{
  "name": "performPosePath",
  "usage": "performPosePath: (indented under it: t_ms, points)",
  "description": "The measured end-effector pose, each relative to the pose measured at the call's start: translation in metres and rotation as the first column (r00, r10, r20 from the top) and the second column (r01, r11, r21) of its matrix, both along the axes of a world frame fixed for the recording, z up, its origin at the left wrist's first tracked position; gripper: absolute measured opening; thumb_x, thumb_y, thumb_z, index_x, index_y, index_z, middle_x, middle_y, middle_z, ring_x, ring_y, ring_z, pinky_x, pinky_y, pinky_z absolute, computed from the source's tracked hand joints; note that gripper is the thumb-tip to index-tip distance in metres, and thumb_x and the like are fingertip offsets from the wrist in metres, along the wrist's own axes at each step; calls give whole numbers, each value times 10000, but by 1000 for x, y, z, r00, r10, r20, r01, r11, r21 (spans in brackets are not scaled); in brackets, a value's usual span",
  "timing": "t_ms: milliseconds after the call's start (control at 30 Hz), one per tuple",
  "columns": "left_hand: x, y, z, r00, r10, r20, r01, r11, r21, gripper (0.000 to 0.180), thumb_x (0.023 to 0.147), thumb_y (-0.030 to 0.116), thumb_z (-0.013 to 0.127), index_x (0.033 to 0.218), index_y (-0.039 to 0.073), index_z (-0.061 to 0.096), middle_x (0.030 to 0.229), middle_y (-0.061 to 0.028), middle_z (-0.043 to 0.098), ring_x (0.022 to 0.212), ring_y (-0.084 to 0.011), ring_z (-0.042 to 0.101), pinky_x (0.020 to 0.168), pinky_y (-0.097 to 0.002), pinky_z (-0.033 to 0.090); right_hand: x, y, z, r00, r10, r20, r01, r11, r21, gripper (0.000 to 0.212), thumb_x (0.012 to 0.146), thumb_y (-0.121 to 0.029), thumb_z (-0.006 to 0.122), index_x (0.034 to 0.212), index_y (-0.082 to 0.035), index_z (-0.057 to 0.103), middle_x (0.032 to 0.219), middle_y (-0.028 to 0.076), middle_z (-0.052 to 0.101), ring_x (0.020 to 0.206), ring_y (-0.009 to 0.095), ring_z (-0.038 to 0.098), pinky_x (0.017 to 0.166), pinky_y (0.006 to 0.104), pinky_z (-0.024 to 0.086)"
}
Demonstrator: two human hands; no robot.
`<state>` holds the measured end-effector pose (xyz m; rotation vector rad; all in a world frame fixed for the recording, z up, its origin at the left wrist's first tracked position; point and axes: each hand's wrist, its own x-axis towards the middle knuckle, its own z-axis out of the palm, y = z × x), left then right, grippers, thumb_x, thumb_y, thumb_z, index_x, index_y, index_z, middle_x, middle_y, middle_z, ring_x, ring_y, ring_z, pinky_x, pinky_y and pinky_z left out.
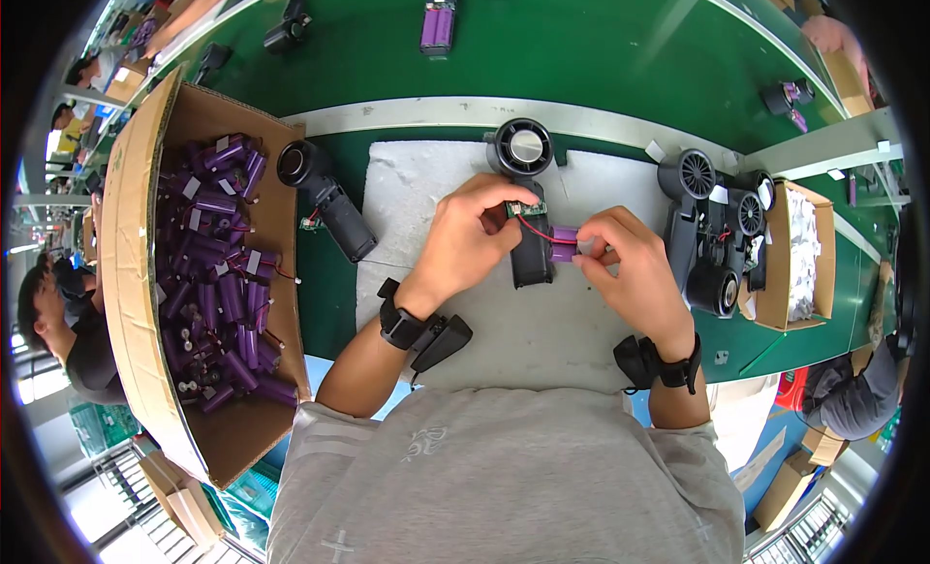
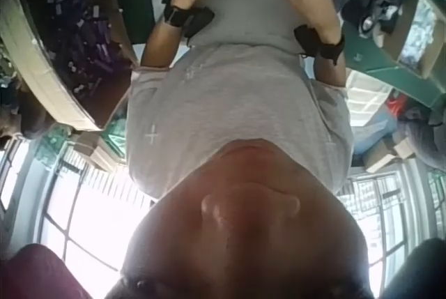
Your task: The person picks up a battery pack from a box, connects its wires to a circuit board on a handheld fan, and presses the battery pack into the handle. After fitting the battery pack, the person picks up a plastic cover and snaps it onto the handle.
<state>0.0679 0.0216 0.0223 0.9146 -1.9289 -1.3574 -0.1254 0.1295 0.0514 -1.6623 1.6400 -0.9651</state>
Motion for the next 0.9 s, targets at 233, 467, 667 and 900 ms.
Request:
performPosePath:
  t_ms: [233,467,667,900]
  points:
    - [3,-4,-3,998,-51,-24,50,999,-18,351,735,-91,601,1034,69,692,990,-43,616,745,-98,581,652,-227,473,-11,-1,-1,993,53,-105,-61,995,-75,125,800,38,665,853,20,553,955,124,569,713,245,608,625,321,513]
    - [0,-4,-2,999,-18,-29,18,1000,20,338,733,-87,600,1020,66,694,946,-42,618,715,-101,584,643,-232,476,-6,2,-7,992,43,-121,-55,994,-98,94,830,32,613,890,13,543,962,146,529,741,319,561,659,370,473]
    - [3,-2,-5,1000,15,-13,-14,1000,25,330,736,-82,597,1017,64,692,946,-47,621,716,-111,596,651,-240,487,-60,22,23,929,-227,-292,165,961,-222,51,905,-15,575,942,-9,540,901,85,576,740,182,549,653,287,454]
    - [1,-1,-1,998,-22,-58,24,999,24,319,733,-77,603,1006,62,693,939,-51,623,702,-125,603,656,-243,496,-147,65,59,266,-885,-383,793,427,-435,289,926,-162,622,1191,-49,599,946,53,647,746,125,578,650,276,467]
